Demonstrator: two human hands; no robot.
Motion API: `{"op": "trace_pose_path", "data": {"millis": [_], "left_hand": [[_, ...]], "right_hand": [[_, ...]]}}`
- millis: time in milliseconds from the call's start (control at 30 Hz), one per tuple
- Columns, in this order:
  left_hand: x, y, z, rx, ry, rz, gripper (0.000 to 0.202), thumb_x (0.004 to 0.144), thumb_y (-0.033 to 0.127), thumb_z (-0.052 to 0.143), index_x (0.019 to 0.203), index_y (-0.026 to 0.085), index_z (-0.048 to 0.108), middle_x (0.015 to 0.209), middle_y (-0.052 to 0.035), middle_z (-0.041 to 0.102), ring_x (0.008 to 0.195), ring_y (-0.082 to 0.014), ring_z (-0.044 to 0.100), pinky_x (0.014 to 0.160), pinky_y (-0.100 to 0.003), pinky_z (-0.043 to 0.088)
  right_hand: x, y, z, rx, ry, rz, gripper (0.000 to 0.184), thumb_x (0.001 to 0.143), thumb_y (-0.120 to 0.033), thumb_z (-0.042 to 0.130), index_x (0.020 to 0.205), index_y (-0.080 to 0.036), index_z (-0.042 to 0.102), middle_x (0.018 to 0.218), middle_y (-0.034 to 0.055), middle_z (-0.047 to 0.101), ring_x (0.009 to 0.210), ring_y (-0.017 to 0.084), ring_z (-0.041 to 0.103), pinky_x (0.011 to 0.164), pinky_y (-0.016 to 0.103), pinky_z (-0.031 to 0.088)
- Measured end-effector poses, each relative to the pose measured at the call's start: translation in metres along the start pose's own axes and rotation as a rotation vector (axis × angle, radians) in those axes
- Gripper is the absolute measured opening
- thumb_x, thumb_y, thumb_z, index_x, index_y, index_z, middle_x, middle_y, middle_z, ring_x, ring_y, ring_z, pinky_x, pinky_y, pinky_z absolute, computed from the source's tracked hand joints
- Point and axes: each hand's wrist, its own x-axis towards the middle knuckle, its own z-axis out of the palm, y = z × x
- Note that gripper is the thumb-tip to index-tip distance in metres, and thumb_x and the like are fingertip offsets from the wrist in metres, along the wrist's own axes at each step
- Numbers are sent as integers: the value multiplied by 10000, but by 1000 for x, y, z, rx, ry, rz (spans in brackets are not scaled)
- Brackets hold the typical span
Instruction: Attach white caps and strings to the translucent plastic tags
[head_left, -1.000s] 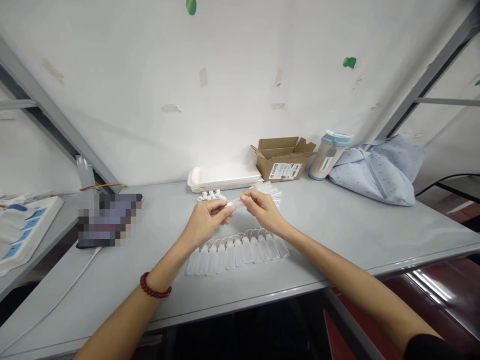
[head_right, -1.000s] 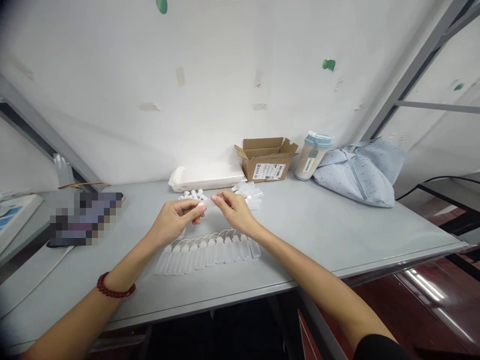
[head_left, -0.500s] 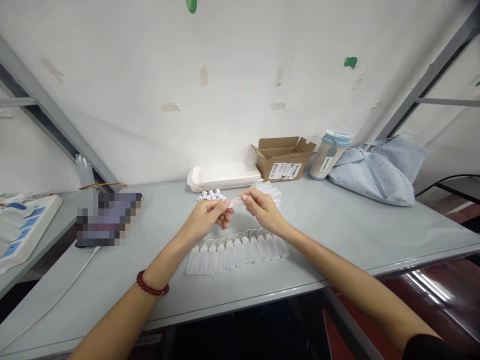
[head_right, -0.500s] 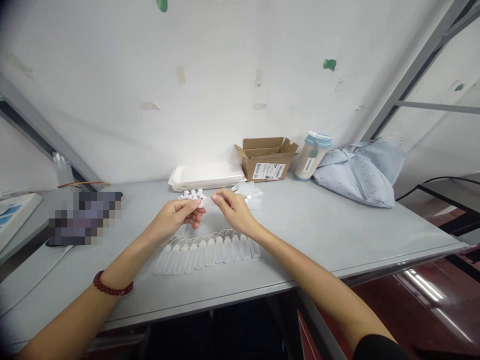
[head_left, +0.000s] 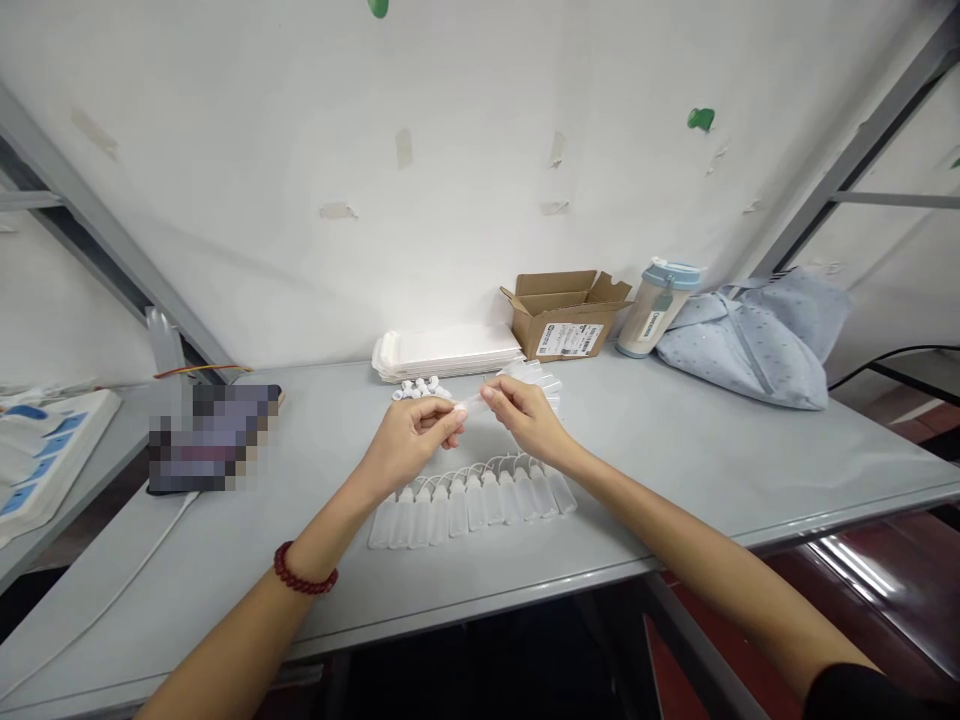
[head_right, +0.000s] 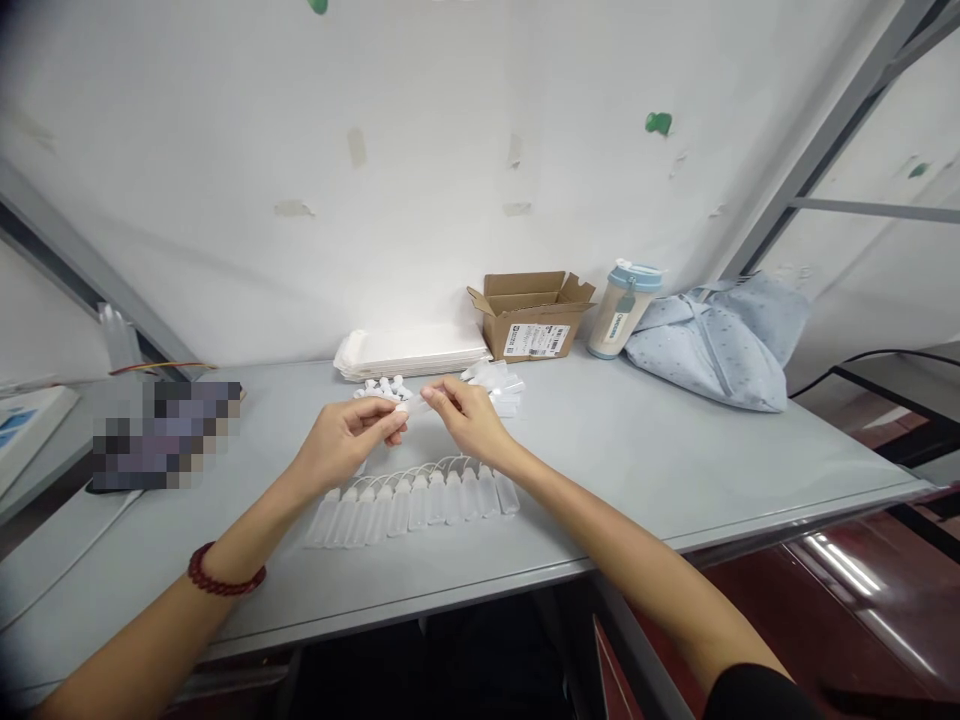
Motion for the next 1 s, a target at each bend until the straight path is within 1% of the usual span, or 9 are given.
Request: {"op": "trace_pose_path", "data": {"millis": [167,200,267,400,567,667,733,900,1000], "left_hand": [[-2,-7,7,251,157,241,150,829,273,570,781,151,643,699,-21,657,649,-140,615,659,-255,486],[-2,-6,7,247,169,241,148,828,277,573,804,151,647,714,-24,664,667,-143,619,667,-254,488],[-2,-5,6,172,129,160,186,841,316,563,820,152,650,743,-29,675,684,-143,626,671,-249,497],[1,-3,1,-10,-66,-43,373,890,419,468,704,141,635,676,-32,659,599,-130,614,620,-247,504],[4,-6,-3,-73,-150,-129,408,862,448,510,617,137,608,560,-8,601,505,-108,559,541,-229,466],[3,-5,-3,-58,-168,-133,399,848,448,535,600,143,606,477,21,542,440,-84,473,491,-214,420],[1,-3,-3,-21,-155,-127,378,841,438,547,613,144,613,483,23,545,423,-78,445,463,-210,393],[-3,-2,4,165,-37,17,307,847,341,542,607,155,594,521,21,557,482,-93,500,499,-207,392],[-3,-3,8,221,-12,77,311,849,319,530,584,159,557,536,25,551,490,-92,512,519,-208,399]], "right_hand": [[1,1,0,7,3,20,369,888,-491,435,749,-165,538,556,-47,377,516,92,335,511,238,264],[1,1,-1,9,7,24,376,887,-498,433,751,-164,539,558,-46,379,518,93,341,511,239,266],[1,1,0,25,13,26,387,886,-512,429,758,-164,540,564,-43,381,522,95,351,508,239,270],[0,0,2,58,-9,23,391,888,-521,421,789,-163,545,592,-39,393,524,91,355,506,235,282],[0,0,3,33,-31,28,380,892,-499,418,801,-159,562,588,-37,399,528,95,373,514,235,298],[-1,-1,2,29,-32,25,352,894,-475,429,813,-162,567,580,-42,387,530,96,372,515,233,298],[-1,-2,1,27,-28,24,339,894,-466,438,815,-164,569,571,-46,372,528,96,364,514,232,294],[0,-1,1,27,-19,18,334,893,-451,441,794,-161,577,570,-43,385,530,95,357,518,235,289],[1,0,2,17,1,30,334,886,-448,450,784,-158,581,577,-41,395,529,93,350,515,235,283]]}}
